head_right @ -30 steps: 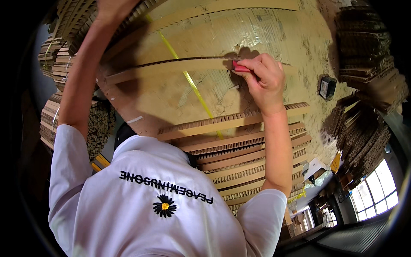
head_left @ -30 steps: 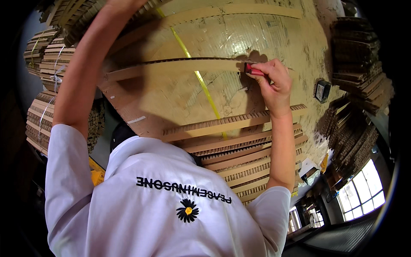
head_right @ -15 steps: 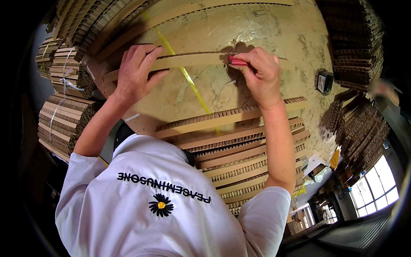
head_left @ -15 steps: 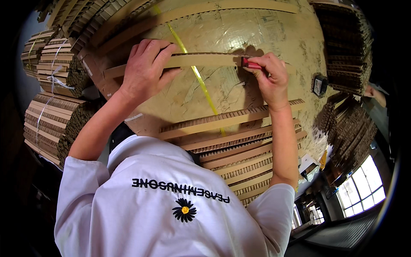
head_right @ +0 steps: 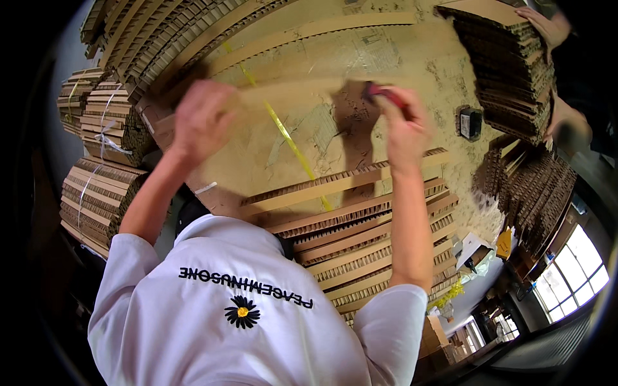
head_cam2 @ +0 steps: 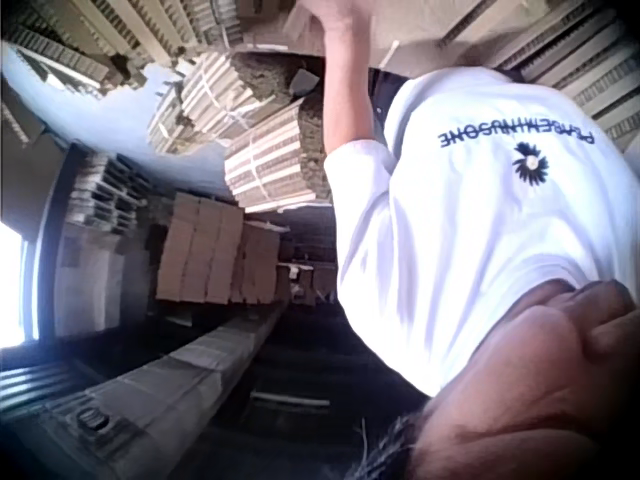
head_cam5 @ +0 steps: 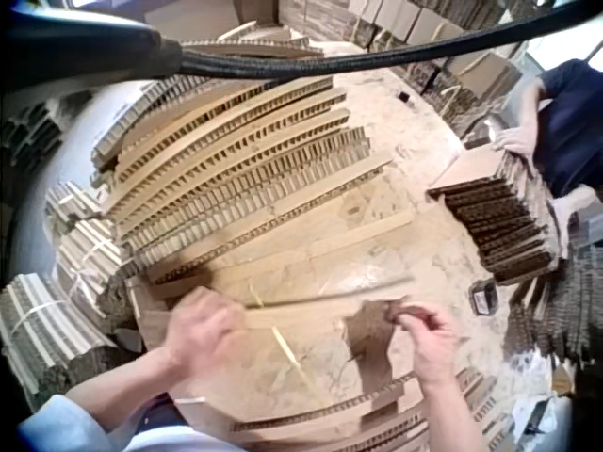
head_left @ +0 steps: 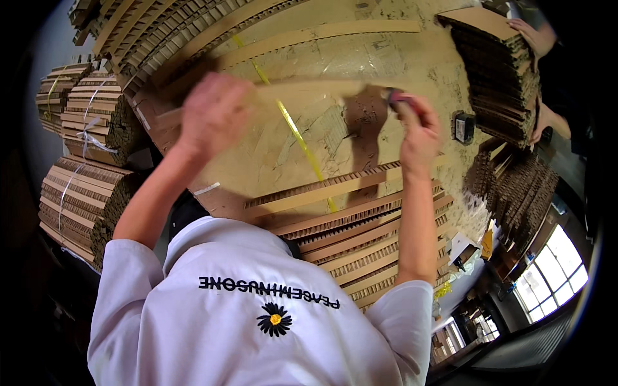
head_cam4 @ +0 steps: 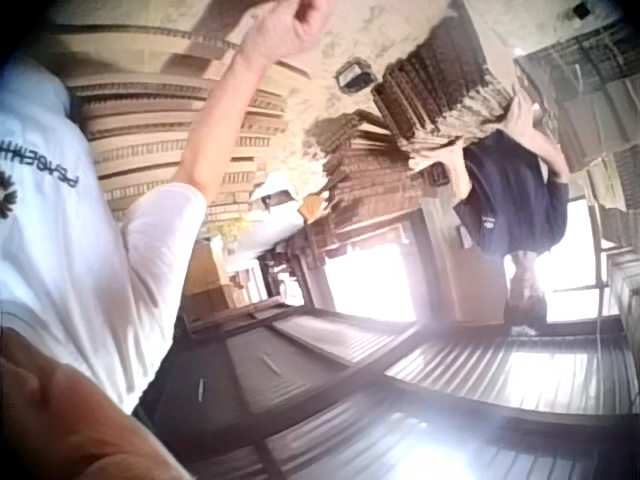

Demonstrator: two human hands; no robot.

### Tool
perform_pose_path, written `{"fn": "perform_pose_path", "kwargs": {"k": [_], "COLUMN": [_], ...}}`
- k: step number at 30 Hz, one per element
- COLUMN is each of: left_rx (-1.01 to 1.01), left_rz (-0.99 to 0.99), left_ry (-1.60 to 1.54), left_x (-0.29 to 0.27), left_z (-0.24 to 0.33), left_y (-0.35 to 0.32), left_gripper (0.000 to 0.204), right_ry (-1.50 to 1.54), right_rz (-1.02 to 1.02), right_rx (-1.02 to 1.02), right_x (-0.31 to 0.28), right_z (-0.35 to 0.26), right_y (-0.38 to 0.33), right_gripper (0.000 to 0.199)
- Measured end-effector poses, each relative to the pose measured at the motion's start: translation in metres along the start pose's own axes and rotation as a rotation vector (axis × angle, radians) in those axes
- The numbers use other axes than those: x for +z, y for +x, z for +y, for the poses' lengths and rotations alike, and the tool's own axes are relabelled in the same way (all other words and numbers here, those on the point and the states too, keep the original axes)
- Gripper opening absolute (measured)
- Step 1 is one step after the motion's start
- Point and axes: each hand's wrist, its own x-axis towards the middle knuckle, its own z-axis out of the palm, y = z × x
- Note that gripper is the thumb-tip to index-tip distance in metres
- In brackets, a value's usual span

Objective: The person marks multiple thin wooden slats on a workbench using a red marker. They pick up each slat, draw a line along its length, and place it back on the table. The process is repeated for several pieces.

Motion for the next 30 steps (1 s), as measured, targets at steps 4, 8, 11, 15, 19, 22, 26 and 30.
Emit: {"fn": "perform_pose_path", "kwargs": {"k": [4, 8, 11, 15, 19, 22, 26, 30], "left_rx": [0.069, 0.200, 0.179, 0.114, 0.138, 0.017, 0.024, 0.002], "left_rz": [0.403, 0.126, -0.570, -0.520, -0.292, -0.190, -0.115, -0.053], "left_ry": [0.479, -0.080, -0.256, -0.288, -0.091, 0.032, -0.034, -0.034], "left_x": [-0.065, -0.020, 0.009, 0.046, 0.014, -0.004, 0.001, 0.009], "left_z": [-0.009, 0.022, 0.128, 0.148, 0.091, 0.036, 0.025, 0.026], "left_y": [0.079, 0.016, -0.056, -0.108, -0.065, -0.045, -0.049, -0.054], "left_gripper": [0.039, 0.050, 0.063, 0.050, 0.040, 0.051, 0.057, 0.058], "right_ry": [0.385, 0.258, 0.148, 0.147, -0.008, -0.010, -0.060, -0.104], "right_rz": [0.266, 0.195, 0.082, 0.060, -0.027, -0.110, -0.279, -0.358], "right_rx": [-0.097, 0.060, 0.128, 0.178, 0.042, -0.003, -0.053, -0.156], "right_x": [-0.055, -0.082, -0.078, -0.050, -0.053, -0.024, 0.019, 0.044], "right_z": [-0.024, -0.008, 0.016, -0.002, -0.002, -0.005, 0.000, 0.007], "right_y": [-0.014, -0.061, -0.104, -0.106, -0.093, -0.072, -0.053, -0.046], "right_gripper": [0.017, 0.020, 0.022, 0.021, 0.023, 0.024, 0.023, 0.023]}}
